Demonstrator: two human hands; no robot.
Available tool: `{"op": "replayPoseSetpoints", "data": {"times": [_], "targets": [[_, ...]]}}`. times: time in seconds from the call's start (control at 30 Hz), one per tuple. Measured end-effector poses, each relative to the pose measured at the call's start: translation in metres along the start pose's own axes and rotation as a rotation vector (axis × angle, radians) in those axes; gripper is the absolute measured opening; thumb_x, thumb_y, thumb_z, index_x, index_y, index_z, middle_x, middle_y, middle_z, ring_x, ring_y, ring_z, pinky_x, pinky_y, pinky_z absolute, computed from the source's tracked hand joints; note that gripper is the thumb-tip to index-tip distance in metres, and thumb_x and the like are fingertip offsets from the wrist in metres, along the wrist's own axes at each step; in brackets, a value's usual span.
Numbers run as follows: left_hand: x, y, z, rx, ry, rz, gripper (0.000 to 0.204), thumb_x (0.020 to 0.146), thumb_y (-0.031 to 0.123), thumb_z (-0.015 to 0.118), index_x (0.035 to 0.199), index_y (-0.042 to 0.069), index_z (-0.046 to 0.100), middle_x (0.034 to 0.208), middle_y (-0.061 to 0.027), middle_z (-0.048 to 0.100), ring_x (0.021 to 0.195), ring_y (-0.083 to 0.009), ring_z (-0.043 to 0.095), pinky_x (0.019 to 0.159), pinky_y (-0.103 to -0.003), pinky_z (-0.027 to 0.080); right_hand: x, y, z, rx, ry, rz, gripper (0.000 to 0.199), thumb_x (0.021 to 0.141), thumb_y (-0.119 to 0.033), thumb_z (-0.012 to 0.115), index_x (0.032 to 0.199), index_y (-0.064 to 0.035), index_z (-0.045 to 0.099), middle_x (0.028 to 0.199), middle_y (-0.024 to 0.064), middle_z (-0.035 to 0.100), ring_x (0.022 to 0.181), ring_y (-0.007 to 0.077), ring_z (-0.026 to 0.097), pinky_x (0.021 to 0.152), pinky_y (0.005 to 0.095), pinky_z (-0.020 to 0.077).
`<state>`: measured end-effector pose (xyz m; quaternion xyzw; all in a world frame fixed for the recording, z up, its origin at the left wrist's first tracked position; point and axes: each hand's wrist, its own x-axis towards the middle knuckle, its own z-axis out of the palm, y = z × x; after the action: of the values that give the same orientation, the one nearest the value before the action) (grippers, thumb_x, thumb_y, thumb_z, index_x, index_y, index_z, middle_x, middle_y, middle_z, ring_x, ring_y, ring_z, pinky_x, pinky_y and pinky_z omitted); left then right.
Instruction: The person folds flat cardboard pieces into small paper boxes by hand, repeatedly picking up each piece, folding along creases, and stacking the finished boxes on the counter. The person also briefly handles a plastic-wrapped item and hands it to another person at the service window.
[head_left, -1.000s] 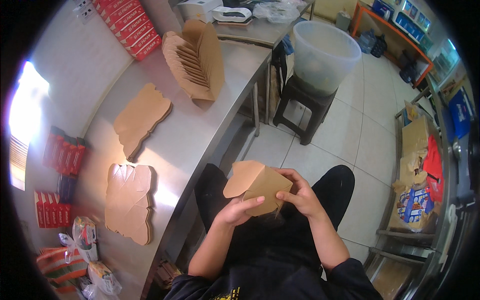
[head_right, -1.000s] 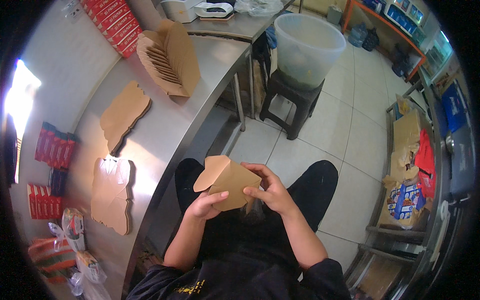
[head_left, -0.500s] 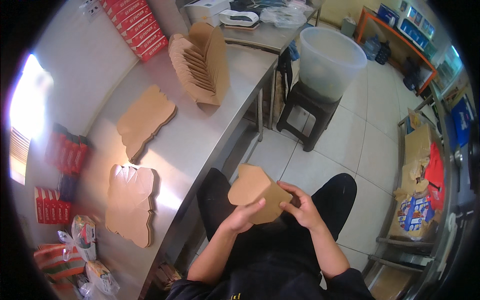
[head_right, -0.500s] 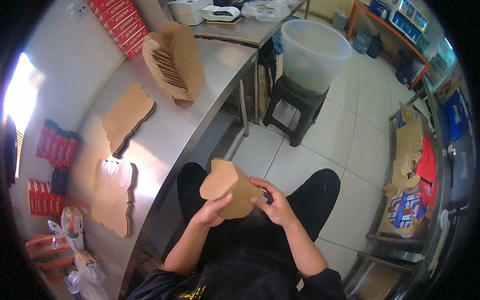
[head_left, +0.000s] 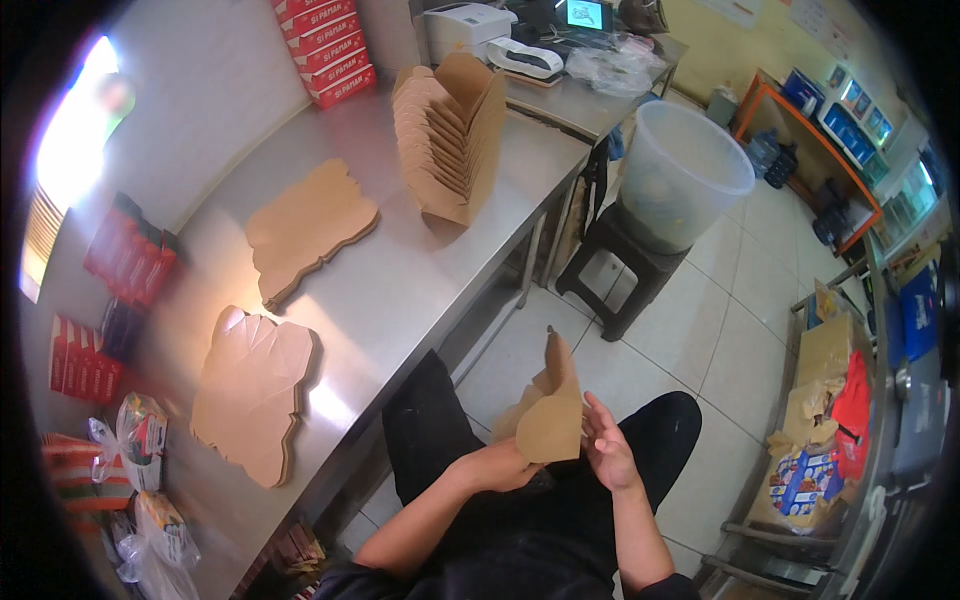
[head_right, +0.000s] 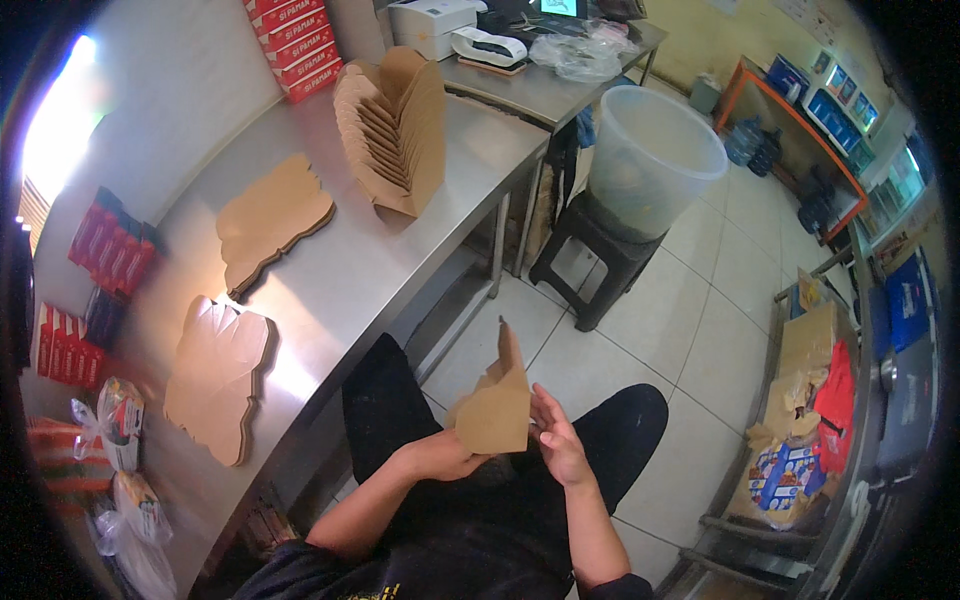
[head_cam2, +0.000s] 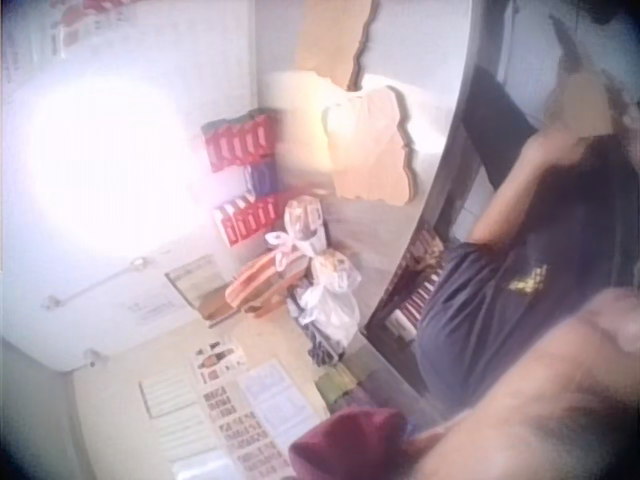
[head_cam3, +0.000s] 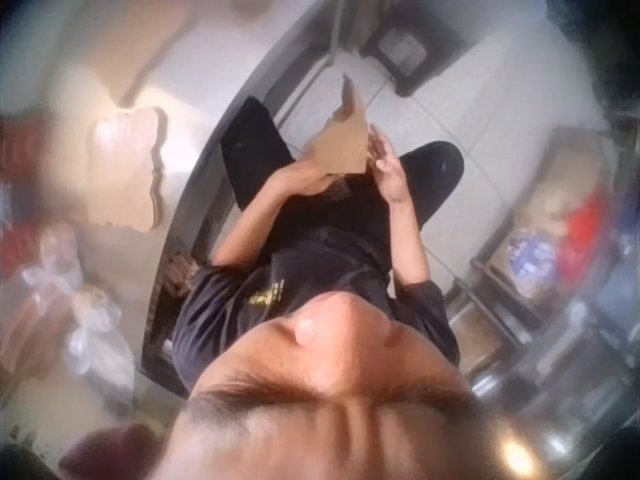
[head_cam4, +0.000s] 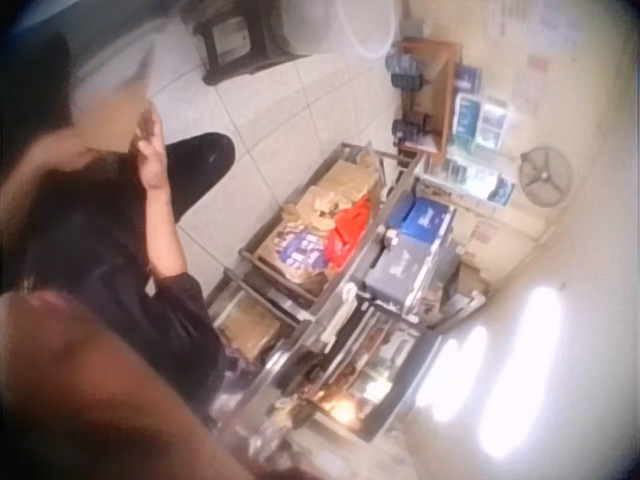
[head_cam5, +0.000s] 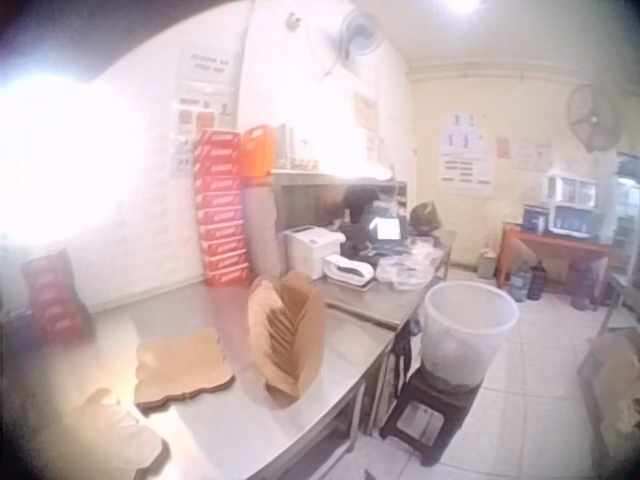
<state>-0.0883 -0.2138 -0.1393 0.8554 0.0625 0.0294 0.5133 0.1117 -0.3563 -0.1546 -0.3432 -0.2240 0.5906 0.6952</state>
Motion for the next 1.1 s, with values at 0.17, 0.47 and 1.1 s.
{"op": "replayPoseSetpoints", "data": {"times": [0.17,0.47,1.1], "targets": [[-0.002,-0.004,0.014,0.028,-0.128,-0.152,0.032,0.098,0.007,0.053,0.129,0.001,0.061,0.126,-0.0255,0.067,0.12,-0.0451,0.061,0.1,-0.049,0.051,0.008,0.023,0.002,-0.527,0.261,-0.071,0.044,0.099,-0.014,0.073,0.138,-0.0019,0.056,0.126,0.0066,0.066,0.115,0.0146,0.062,0.096,0.0307,0.0507],[-0.017,-0.027,0.0,-0.302,-0.261,-0.059,0.069,0.098,0.047,0.071,0.146,0.0,0.052,0.137,-0.0158,0.065,0.128,-0.0256,0.061,0.105,-0.038,0.051,0.001,0.047,-0.005,-0.841,0.415,-0.129,0.014,0.094,-0.011,0.078,0.102,-0.001,0.071,0.106,0.0073,0.071,0.092,0.0146,0.067,0.084,0.0295,0.0535],[0.02,-0.016,0.037,-0.55,0.72,-0.33,0.035,0.108,0.025,0.059,0.127,-0.004,0.065,0.115,-0.0139,0.073,0.107,-0.0206,0.067,0.093,-0.037,0.053,0.004,0.054,0.042,-0.881,0.522,-0.122,0.015,0.096,-0.014,0.077,0.092,-0.0018,0.069,0.138,0.0157,0.059,0.126,0.0261,0.059,0.103,0.0377,0.0494]]}}
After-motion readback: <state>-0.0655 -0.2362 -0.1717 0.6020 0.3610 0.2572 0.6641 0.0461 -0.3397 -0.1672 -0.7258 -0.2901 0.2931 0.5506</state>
